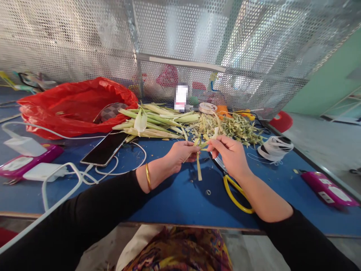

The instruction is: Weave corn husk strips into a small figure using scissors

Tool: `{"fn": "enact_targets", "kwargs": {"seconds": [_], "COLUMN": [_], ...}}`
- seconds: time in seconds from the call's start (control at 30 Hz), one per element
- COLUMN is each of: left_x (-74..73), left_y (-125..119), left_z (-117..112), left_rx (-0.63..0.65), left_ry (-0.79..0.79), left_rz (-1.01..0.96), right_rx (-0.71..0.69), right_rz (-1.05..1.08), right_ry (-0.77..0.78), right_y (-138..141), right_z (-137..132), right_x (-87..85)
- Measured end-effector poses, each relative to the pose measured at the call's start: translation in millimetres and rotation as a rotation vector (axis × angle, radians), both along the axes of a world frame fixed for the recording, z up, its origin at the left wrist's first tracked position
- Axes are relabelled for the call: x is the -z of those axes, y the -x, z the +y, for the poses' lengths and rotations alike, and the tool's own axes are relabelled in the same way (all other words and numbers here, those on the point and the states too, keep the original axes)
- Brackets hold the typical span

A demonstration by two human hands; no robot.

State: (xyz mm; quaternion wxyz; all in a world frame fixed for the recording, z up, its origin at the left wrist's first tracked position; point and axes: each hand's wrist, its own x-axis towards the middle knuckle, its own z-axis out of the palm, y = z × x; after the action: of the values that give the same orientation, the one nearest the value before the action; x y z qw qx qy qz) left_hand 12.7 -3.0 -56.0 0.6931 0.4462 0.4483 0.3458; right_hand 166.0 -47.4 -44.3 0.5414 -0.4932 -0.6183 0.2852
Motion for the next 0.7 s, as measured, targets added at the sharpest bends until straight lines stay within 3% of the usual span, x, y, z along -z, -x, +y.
{"fn": "enact_targets", "kwargs": {"seconds": [0.7], "left_x": [3.7], "left_y": [1.4], "left_z": [2.1], "left_rx": [-0.059], "left_ry": [0.011], "left_rz": [-0.025], "right_rx": [-0.025], "right_rz": [-0.038], "right_ry": [0.051], "right_y": [0.5], "right_z": [0.6], "right_x": [-5.7]}}
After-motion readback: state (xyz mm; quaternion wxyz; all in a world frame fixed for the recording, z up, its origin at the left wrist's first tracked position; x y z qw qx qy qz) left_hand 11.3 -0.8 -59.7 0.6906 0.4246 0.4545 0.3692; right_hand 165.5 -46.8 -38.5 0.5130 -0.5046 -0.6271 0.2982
